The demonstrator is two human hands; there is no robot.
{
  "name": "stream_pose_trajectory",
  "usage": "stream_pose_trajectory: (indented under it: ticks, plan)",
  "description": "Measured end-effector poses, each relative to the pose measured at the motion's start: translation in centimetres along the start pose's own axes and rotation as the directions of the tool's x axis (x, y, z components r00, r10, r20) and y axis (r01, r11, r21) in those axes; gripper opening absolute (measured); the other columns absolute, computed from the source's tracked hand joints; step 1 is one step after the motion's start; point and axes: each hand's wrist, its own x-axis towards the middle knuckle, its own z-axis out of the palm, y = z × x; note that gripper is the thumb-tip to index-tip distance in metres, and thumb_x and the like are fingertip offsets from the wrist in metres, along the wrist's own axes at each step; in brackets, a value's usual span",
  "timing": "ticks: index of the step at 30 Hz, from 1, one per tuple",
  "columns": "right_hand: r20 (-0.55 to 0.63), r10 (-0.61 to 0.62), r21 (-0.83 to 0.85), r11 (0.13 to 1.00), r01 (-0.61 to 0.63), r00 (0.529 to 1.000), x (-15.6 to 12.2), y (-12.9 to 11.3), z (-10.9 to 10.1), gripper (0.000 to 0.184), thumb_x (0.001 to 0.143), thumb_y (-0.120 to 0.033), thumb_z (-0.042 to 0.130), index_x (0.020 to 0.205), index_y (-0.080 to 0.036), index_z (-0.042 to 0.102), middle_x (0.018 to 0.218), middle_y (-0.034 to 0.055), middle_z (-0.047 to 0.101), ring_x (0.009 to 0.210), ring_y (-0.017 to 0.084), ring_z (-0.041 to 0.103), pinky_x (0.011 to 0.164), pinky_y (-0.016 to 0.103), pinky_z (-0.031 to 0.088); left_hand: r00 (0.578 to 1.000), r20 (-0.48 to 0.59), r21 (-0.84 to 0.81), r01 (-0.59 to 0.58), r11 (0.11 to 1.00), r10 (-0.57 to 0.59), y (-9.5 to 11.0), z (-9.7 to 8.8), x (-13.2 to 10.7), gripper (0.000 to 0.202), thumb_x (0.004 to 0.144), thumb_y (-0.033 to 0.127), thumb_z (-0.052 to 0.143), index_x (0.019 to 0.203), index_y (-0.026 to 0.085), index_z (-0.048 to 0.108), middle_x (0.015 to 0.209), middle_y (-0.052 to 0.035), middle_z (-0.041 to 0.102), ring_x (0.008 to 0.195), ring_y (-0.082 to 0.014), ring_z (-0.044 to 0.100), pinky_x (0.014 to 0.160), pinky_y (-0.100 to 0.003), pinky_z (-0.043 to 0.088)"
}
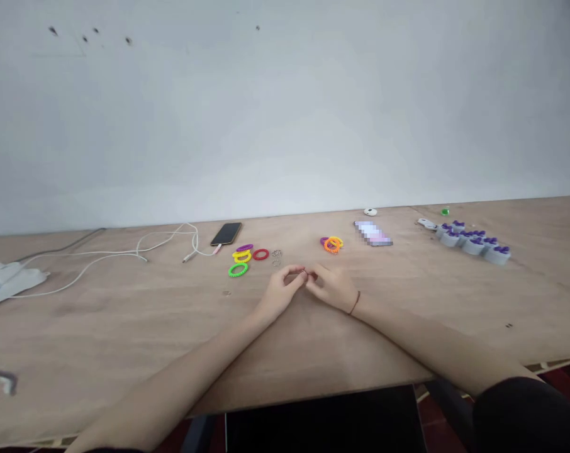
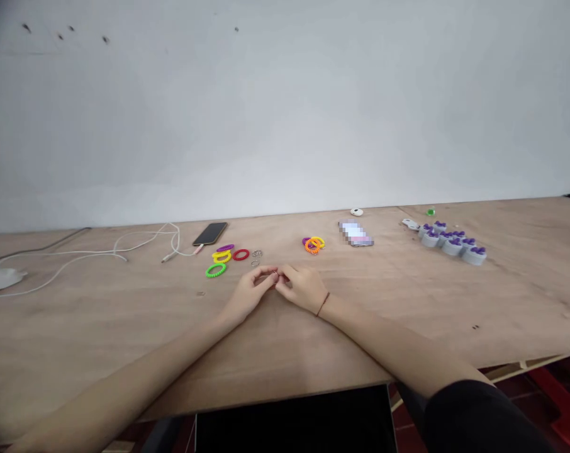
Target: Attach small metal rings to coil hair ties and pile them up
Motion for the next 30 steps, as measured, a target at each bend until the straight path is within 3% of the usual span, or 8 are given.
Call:
stream_pose_trajectory:
  ticks: [7,10,13,15,18,25,27,30]
  plan:
    - [-0.032,-0.081,-0.112,0.991,0.077,0.996,0.2,-0.1,0.0,0.010,0.077,-0.017,0.048,0.077,-0.019,0.058,0.065,0.0001,0.063,0.056,0.011,0.055,0.054,0.022,0.032,0.995,-0.035,-0.198,0.081,0.977,-0.090,-0.1,0.7,-0.1,0.027,0.075,0.032,0.060,0.098,0.016,0.061,0.099,-0.0063,0.066,0.094,-0.0197,0.060,0.086,-0.032,0.046]
    - [-0.049,-0.027,-0.029,0.999,0.026,0.998,0.3,0.0,0.0,0.010,0.076,-0.017,0.048,0.079,-0.018,0.057,0.066,0.0004,0.062,0.057,0.011,0.054,0.055,0.023,0.034,0.987,0.001,-0.412,0.144,0.900,-0.158,0.2,0.8,0.2,0.030,0.076,0.034,0.057,0.101,0.017,0.059,0.097,-0.0051,0.064,0.091,-0.0173,0.060,0.078,-0.028,0.047]
    - [-0.074,0.095,0.140,0.987,-0.084,0.993,0.5,0.2,-0.3,0.007,0.074,-0.016,0.048,0.076,-0.018,0.056,0.064,0.0000,0.060,0.056,0.011,0.053,0.056,0.022,0.038,0.968,0.043,-0.569,0.225,0.791,-0.245,0.7,0.3,0.6,0.026,0.077,0.040,0.051,0.082,0.016,0.060,0.074,-0.0017,0.059,0.067,-0.0113,0.056,0.057,-0.021,0.043]
    - [-0.091,0.184,0.245,0.957,-0.157,0.979,0.6,0.3,-0.5,0.007,0.074,-0.017,0.048,0.073,-0.018,0.054,0.063,-0.0002,0.058,0.055,0.011,0.051,0.055,0.022,0.040,0.938,0.176,-0.644,0.339,0.686,-0.299,1.0,-0.3,0.7,0.036,0.078,0.048,0.044,0.067,0.016,0.054,0.056,0.0017,0.046,0.049,-0.0087,0.044,0.045,-0.021,0.035]
    - [-0.105,0.285,0.348,0.908,-0.233,0.953,0.8,0.5,-0.7,0.008,0.074,-0.019,0.046,0.070,-0.018,0.053,0.063,0.0000,0.056,0.054,0.011,0.050,0.052,0.022,0.039,0.854,0.440,-0.652,0.517,0.554,-0.279,1.6,-1.1,0.4,0.049,0.078,0.060,0.034,0.056,0.017,0.043,0.050,0.0036,0.031,0.042,-0.0084,0.032,0.042,-0.023,0.030]
    - [-0.061,0.271,0.368,0.901,-0.231,0.961,0.8,0.2,-0.8,0.007,0.072,-0.018,0.048,0.069,-0.017,0.053,0.060,-0.0015,0.054,0.053,0.010,0.048,0.052,0.022,0.038,0.710,0.670,-0.542,0.668,0.510,-0.219,2.2,-1.0,-0.8,0.057,0.079,0.063,0.028,0.046,0.017,0.035,0.047,0.0029,0.024,0.041,-0.0087,0.026,0.043,-0.026,0.028]
    - [-0.060,0.258,0.363,0.905,-0.220,0.964,0.8,0.1,-0.8,0.006,0.072,-0.018,0.048,0.069,-0.017,0.054,0.059,-0.0020,0.054,0.052,0.010,0.048,0.052,0.022,0.038,0.711,0.675,-0.554,0.665,0.500,-0.199,2.1,-0.9,-0.8,0.054,0.080,0.059,0.032,0.048,0.017,0.037,0.047,0.0031,0.025,0.041,-0.0087,0.027,0.044,-0.026,0.028]
    - [-0.059,0.235,0.349,0.915,-0.201,0.970,0.8,0.1,-0.8,0.006,0.071,-0.017,0.047,0.069,-0.017,0.053,0.059,-0.0018,0.054,0.053,0.010,0.048,0.053,0.022,0.039,0.781,0.586,-0.612,0.601,0.515,-0.216,1.7,-0.8,-0.3,0.034,0.079,0.041,0.048,0.057,0.015,0.046,0.051,0.0036,0.031,0.043,-0.0078,0.032,0.046,-0.023,0.030]
